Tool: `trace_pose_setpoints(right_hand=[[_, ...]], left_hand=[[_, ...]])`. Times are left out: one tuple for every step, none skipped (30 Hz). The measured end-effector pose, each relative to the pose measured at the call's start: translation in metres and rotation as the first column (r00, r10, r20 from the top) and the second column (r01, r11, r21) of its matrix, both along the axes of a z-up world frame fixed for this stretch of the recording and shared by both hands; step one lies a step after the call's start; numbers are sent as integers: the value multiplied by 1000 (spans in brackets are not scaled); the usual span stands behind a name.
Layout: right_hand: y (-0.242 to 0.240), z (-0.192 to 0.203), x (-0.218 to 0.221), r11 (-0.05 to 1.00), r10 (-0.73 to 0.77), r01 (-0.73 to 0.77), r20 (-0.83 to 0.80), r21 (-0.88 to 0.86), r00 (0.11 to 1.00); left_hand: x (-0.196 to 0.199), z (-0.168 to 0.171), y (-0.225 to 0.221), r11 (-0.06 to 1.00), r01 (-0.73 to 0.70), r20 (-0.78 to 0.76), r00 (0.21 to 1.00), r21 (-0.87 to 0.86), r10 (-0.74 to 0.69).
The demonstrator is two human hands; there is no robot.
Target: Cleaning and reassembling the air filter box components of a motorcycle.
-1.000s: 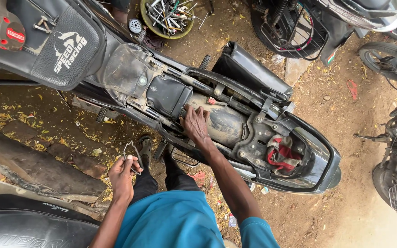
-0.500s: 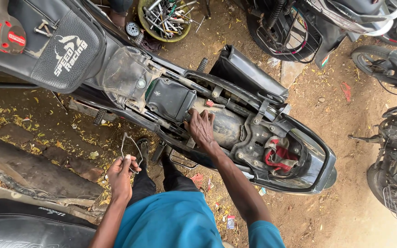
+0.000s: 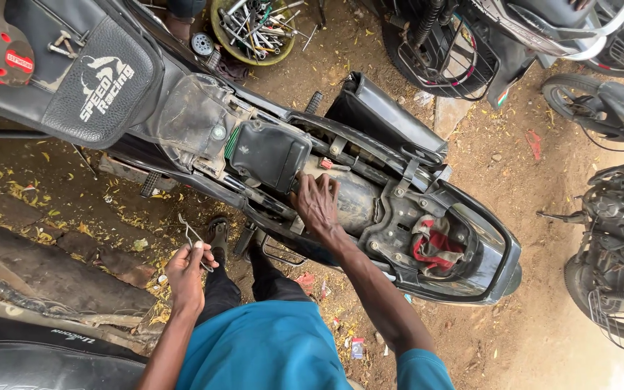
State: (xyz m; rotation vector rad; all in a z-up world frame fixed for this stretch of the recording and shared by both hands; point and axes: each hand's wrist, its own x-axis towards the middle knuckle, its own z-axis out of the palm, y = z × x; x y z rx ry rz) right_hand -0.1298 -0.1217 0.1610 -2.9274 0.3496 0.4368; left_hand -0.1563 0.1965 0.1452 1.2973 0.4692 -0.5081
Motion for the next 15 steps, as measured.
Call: trace_pose_setpoints(right_hand=[[-1, 13, 2, 1000, 0, 0, 0, -2, 1000], [-1, 26, 4, 995, -74, 76, -31, 72, 997], [-1, 39, 7, 978, -144, 152, -68, 142, 987], [-5, 45, 1, 978, -143, 151, -65, 142, 988], [-10, 50, -4, 959, -153, 136, 49, 250, 987], [-15, 56, -10, 929, -175, 109, 160, 352, 971], [-14, 63, -16, 930, -175, 109, 163, 351, 971], [-13, 70, -20, 593, -396, 315, -72, 741, 915], [-13, 78, -25, 77, -452, 452, -373, 889, 810], [-7, 73, -39, 78, -455, 446, -366, 892, 812], [-1, 67, -53, -197, -453, 464, -500, 864, 738], [5, 62, -68, -458, -408, 445, -626, 770, 665], [9, 39, -90, -458, -410, 438, -621, 774, 668], [14, 16, -112, -598, -375, 360, -647, 716, 664], [18, -7, -134, -721, -335, 275, -667, 636, 666]], left_hand=[[1, 2, -1, 1000, 0, 0, 1000, -2, 0], [3, 5, -2, 1000, 4, -14, 1000, -2, -4], [4, 7, -3, 1000, 8, -27, 1000, -2, -8], [7, 11, -4, 1000, 7, -24, 1000, -3, -7], [10, 16, -5, 999, 25, 8, 1000, 26, -25], [13, 20, -7, 998, 43, 40, 998, 56, -45], [18, 25, -8, 998, 43, 42, 998, 55, -45], [24, 29, -9, 997, 59, 69, 996, 56, -63], [30, 35, -11, 996, 74, 95, 992, 59, -80], [40, 44, -15, 995, 77, 103, 991, 57, -82], [49, 53, -18, 981, 138, 115, 981, 134, -153], [58, 62, -22, 958, 195, 121, 967, 212, -224], [65, 67, -26, 957, 196, 128, 966, 212, -226], [71, 71, -31, 938, 268, 124, 946, 220, -299], [77, 75, -35, 913, 337, 119, 921, 228, -370]])
